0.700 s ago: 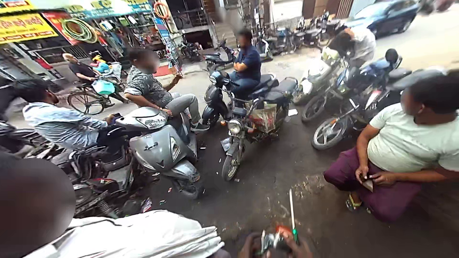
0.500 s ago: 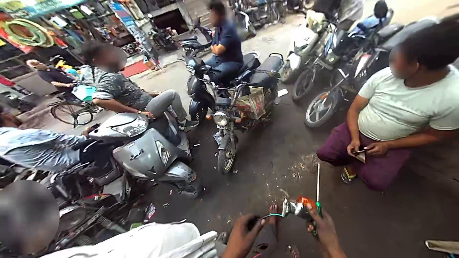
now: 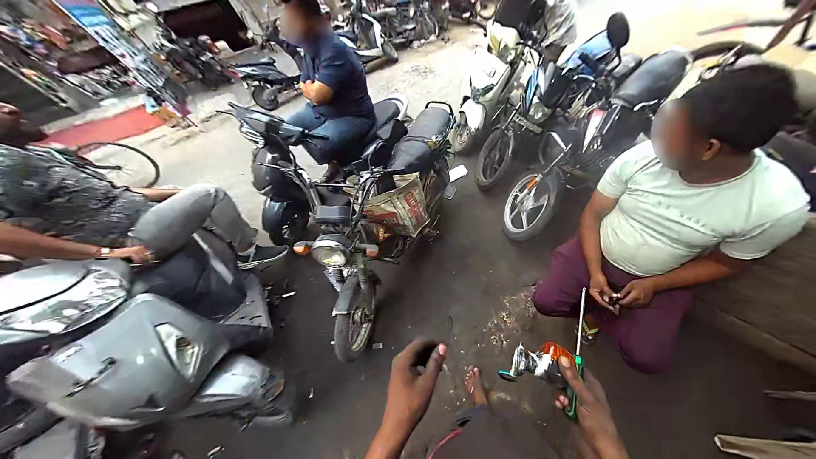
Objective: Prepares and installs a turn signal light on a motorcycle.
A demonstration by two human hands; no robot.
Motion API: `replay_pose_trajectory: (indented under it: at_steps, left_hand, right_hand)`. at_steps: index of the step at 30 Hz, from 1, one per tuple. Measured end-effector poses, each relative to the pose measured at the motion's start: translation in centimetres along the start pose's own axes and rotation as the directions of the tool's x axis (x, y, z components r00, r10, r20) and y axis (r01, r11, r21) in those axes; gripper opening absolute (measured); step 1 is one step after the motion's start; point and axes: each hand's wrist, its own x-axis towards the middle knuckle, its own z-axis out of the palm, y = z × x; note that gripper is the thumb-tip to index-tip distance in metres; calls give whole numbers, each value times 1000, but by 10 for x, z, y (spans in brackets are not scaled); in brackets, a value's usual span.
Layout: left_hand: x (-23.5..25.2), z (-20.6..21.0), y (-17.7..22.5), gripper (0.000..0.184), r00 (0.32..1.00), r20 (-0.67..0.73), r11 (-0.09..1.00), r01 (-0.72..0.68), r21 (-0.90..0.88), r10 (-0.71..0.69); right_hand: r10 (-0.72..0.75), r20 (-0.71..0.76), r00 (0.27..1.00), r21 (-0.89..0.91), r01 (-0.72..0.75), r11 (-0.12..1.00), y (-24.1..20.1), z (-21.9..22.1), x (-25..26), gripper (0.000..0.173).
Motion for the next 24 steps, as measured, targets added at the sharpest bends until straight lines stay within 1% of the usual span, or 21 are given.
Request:
replay_pose_trajectory:
  at_steps: [2,4,6,7,9,11,12,15,17,19,22,24]
  left_hand:
    - [35,21,2,22,996,85,1000,-14,2,14]
    - [61,45,0,26,992,123,1000,-26,7,25]
    - [79,60,6,30,993,118,999,-25,-23,28]
    - [92,63,10,33,994,96,998,-52,-27,55]
    - [117,68,13,38,991,39,991,-131,8,130]
    - [143,67,14,38,983,6,983,-181,27,181]
    - [158,65,14,37,979,-4,979,-202,23,203]
    - [201,58,18,31,961,-24,962,-274,15,274]
    - [230,55,25,28,946,-22,944,-321,78,324]
    - [260,58,34,27,933,-21,923,-352,154,359]
    - [297,67,43,26,915,-41,882,-375,287,402]
    - [322,75,48,23,891,-95,848,-384,366,445]
  right_hand:
    - [-1,21,1000,0,1,1000,-14,25,32,43]
    - [-8,102,995,41,4,999,-26,44,60,50]
    - [-24,211,977,161,-11,987,-36,57,80,54]
    - [-46,276,960,234,-21,972,-42,66,92,53]
    - [-68,394,916,348,-80,934,-57,83,116,43]
    - [-70,480,875,377,-134,916,-72,100,141,35]
    - [-75,531,844,376,-155,913,-75,104,158,35]
    - [-116,709,695,321,-173,931,-81,111,217,47]
    - [-154,794,588,289,-142,947,-95,127,253,56]
    - [-193,824,532,276,-79,958,-115,147,292,56]
    - [-226,825,518,242,37,970,-141,170,337,54]
    - [-274,831,485,261,95,961,-159,181,362,54]
